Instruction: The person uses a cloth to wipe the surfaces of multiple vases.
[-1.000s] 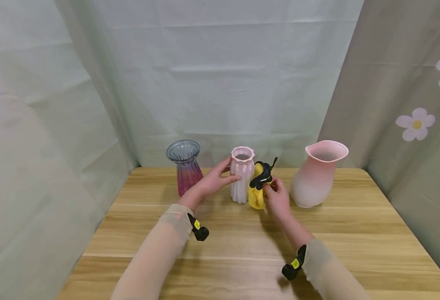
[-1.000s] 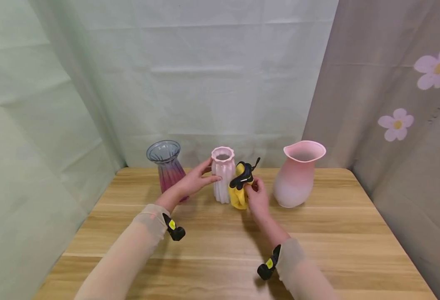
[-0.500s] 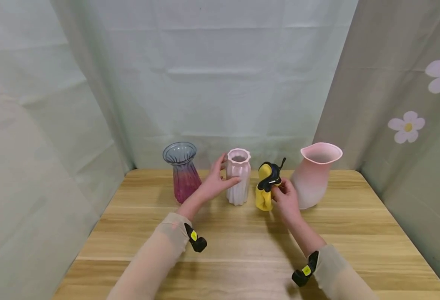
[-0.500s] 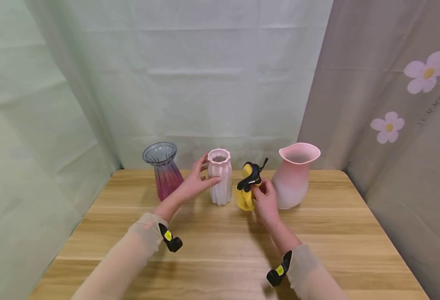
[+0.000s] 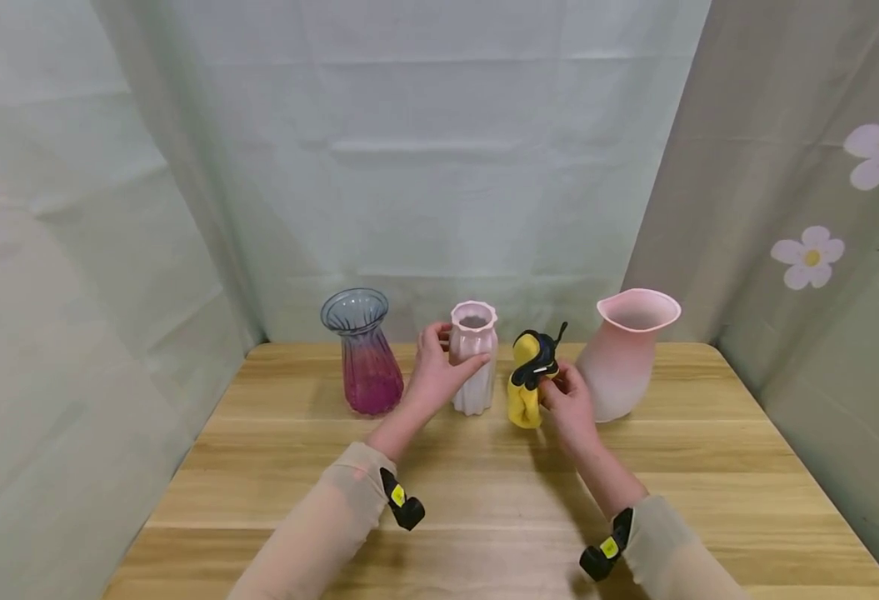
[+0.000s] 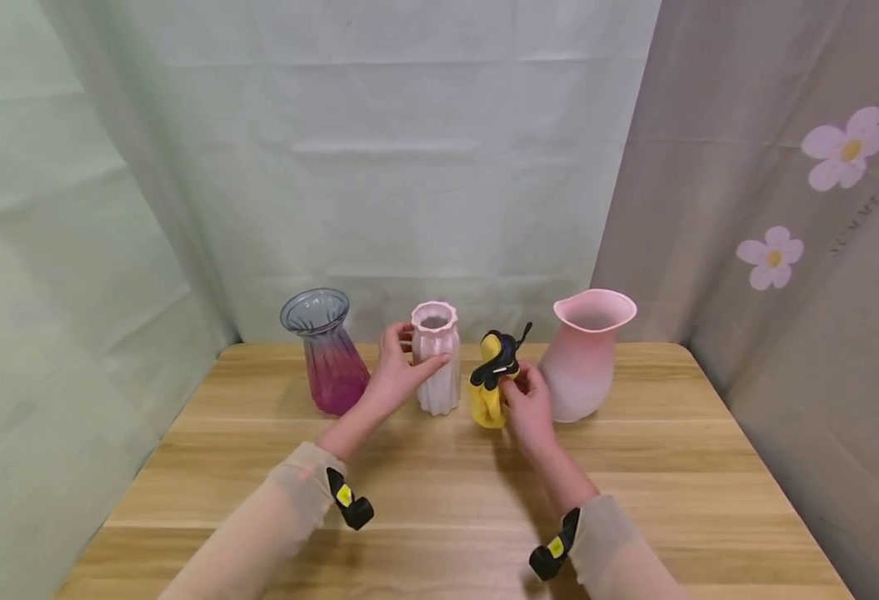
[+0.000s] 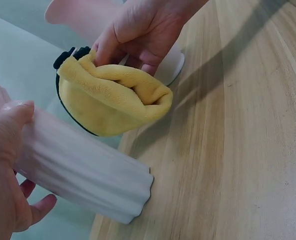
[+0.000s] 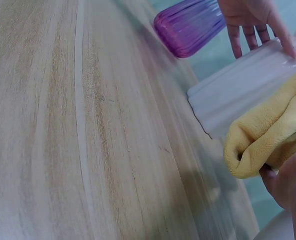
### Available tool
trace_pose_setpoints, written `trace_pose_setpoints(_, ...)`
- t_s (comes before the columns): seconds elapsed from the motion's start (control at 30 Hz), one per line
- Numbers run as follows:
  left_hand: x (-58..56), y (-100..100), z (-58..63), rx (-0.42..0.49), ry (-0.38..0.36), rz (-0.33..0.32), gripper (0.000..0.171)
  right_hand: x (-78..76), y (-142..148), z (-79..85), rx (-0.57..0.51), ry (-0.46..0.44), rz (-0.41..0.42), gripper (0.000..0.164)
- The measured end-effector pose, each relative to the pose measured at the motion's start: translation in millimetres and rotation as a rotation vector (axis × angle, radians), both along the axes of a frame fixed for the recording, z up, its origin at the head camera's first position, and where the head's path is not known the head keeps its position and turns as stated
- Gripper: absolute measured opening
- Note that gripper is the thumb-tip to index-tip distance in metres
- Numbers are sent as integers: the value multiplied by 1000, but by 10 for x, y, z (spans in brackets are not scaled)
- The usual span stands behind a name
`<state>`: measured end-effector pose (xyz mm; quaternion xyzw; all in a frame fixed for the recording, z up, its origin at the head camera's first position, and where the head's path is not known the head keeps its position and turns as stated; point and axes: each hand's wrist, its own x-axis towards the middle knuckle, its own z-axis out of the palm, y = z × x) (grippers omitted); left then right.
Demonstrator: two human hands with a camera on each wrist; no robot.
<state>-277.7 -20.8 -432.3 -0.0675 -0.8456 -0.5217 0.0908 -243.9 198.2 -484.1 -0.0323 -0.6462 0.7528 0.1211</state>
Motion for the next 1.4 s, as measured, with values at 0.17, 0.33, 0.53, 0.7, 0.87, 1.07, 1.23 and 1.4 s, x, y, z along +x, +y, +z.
trace_pose_setpoints(0.17, 31, -92, 4, 13, -14, -71, 82, 47, -36, -31, -2, -21, 0, 21)
trace_pose_setpoints(0.33, -1, -265, 12, 23, -40, -232, 75, 66, -82, -46, 0, -19, 3, 22)
trace_pose_setpoints(0.53, -100, -459, -20, -53, -98, -375, 76, 68, -113, -55, 5, -17, 9, 22)
trace_pose_setpoints(0.7, -141, -508, -41, -69, -106, -408, 78, 66, -129, -49, 9, -24, 11, 22)
trace_pose_setpoints(0.87, -162, -490, -38, -63, -98, -409, 77, 49, -134, -19, 15, -13, 14, 22)
trace_pose_setpoints(1.07, -175, -474, -19, -43, -120, -413, 80, -4, -161, 95, -3, 0, 36, 24)
trace_pose_setpoints(1.23, -197, -474, -4, -1, -122, -447, 78, -89, -246, 311, -21, 63, 36, 24)
trace_pose_setpoints(1.4, -198, -484, 4, 13, -126, -462, 76, -177, -357, 495, -1, 109, 61, 24)
